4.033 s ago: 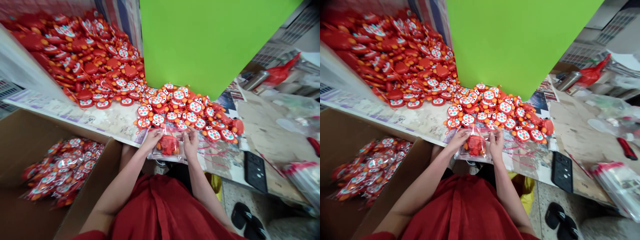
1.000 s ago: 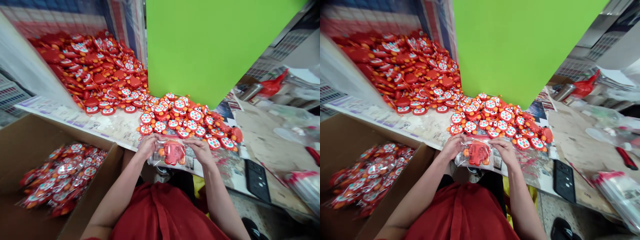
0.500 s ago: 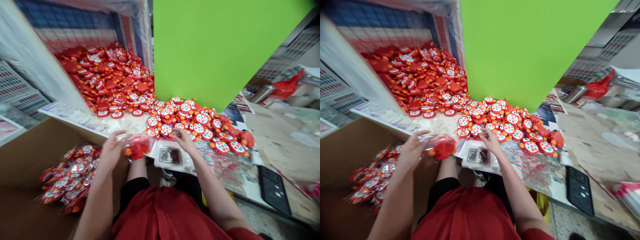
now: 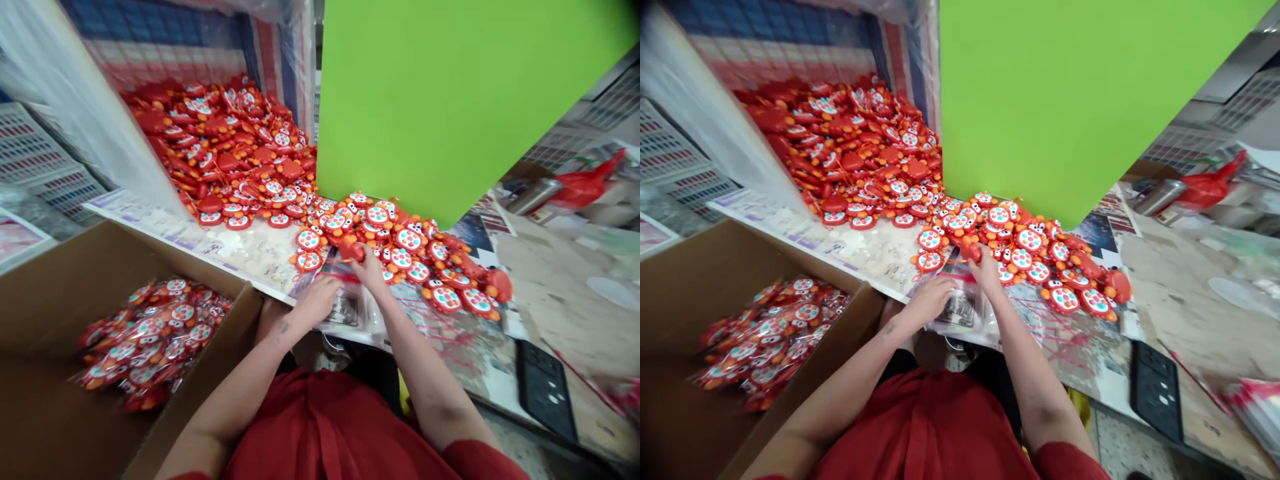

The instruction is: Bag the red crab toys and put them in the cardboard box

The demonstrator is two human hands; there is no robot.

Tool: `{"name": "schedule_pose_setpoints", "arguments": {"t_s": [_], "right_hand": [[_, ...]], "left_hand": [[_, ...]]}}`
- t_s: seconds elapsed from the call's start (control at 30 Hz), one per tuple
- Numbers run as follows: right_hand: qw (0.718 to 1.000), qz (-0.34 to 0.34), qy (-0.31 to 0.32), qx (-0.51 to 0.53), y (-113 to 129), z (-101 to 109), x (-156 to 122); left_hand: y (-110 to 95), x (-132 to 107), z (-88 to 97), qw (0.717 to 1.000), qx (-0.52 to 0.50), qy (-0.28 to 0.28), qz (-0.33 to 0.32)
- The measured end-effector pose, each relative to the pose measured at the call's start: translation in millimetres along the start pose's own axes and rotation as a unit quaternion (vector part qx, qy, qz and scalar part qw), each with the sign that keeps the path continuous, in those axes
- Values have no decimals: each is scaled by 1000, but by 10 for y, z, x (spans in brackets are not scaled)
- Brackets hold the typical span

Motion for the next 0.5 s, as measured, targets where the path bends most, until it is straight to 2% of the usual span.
{"name": "schedule_pose_setpoints", "arguments": {"t_s": [0.07, 0.1, 0.17, 0.23, 0.27, 0.37, 0.5], "right_hand": [[984, -98, -57, 137, -215, 309, -55], [963, -149, -82, 211, -324, 445, -113], [902, -231, -133, 338, -511, 686, -272], [846, -285, -179, 413, -643, 880, -458], [827, -303, -187, 435, -679, 942, -545], [798, -339, -145, 477, -664, 959, -742], [790, -351, -119, 488, -545, 870, -848]], "left_hand": [[-38, 167, -284, 999, 36, 35, -8], [-26, 227, -386, 997, 58, 47, -2], [24, 304, -531, 993, 102, 64, 19], [65, 340, -617, 987, 136, 72, 34], [69, 351, -642, 986, 147, 70, 33], [65, 374, -673, 985, 161, 60, 22], [132, 405, -660, 983, 169, 43, 55]]}}
Point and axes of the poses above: each hand's wrist, its own x-axis towards the middle knuckle, its own z-axis out of the back of the hand, y = z × x, the point moved 7 cm from there along x, towards the middle knuckle, and after that the axes turned 7 degrees about -y, right-handed, at the moved point
